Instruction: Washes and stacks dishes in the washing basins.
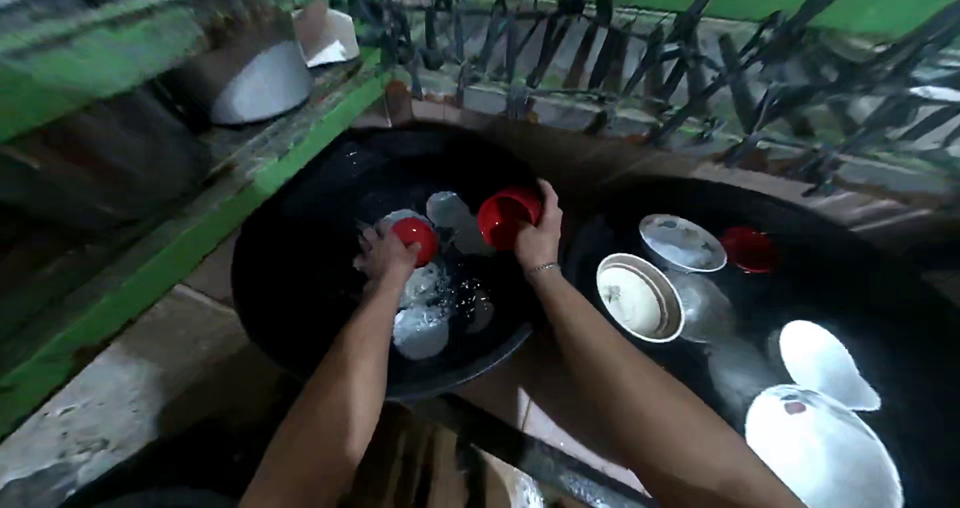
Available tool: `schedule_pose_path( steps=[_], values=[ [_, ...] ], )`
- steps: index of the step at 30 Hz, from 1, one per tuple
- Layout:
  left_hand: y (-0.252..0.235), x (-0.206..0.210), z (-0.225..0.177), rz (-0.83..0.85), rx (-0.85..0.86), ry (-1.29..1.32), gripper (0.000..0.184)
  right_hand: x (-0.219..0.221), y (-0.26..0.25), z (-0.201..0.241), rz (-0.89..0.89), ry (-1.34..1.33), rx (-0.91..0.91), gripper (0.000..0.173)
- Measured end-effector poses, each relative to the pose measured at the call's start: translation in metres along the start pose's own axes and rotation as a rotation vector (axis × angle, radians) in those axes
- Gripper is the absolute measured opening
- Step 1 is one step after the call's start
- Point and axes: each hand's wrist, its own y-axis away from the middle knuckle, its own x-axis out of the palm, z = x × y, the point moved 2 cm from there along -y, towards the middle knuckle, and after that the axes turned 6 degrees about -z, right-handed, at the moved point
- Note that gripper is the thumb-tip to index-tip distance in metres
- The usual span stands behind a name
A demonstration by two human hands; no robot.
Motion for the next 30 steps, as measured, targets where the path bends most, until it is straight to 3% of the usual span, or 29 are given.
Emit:
schedule_pose_path(
  steps=[2, 5, 7, 10, 12, 15, 20, 26, 30],
  values=[
    [0.013, 0.000, -0.019, 0.017, 0.194, -0.014, 0.064, 0.001, 0.001, 0.003, 0.012, 0.029, 0.000, 0.074],
    [0.039, 0.024, -0.047, 0.383, 0.406, -0.032, 0.050, 0.003, 0.002, 0.000, 0.001, 0.007, 0.090, 0.072],
    [0.057, 0.052, -0.054, 0.669, 0.374, -0.244, 0.060, 0.003, 0.004, -0.002, -0.002, 0.013, 0.145, 0.071],
    [0.070, 0.063, -0.056, 0.791, 0.289, -0.463, 0.047, 0.004, 0.006, -0.002, 0.000, 0.011, 0.150, 0.072],
    [0.061, 0.064, -0.050, 0.732, 0.324, -0.440, 0.056, 0.003, 0.008, -0.001, -0.010, 0.001, 0.129, 0.072],
    [0.037, 0.048, -0.036, 0.469, 0.344, -0.270, 0.046, 0.000, 0.010, 0.004, -0.038, 0.008, 0.115, 0.074],
    [0.012, -0.009, -0.028, 0.149, 0.232, 0.434, 0.036, 0.004, 0.011, 0.006, -0.004, 0.018, 0.107, 0.073],
    [0.024, 0.006, -0.062, 0.097, 0.286, 0.762, 0.038, 0.017, 0.026, 0.005, 0.232, -0.347, 0.128, 0.073],
    [0.032, 0.025, -0.075, 0.151, 0.264, 0.864, 0.040, 0.011, 0.031, 0.003, 0.249, -0.546, 0.239, 0.079]
  ],
)
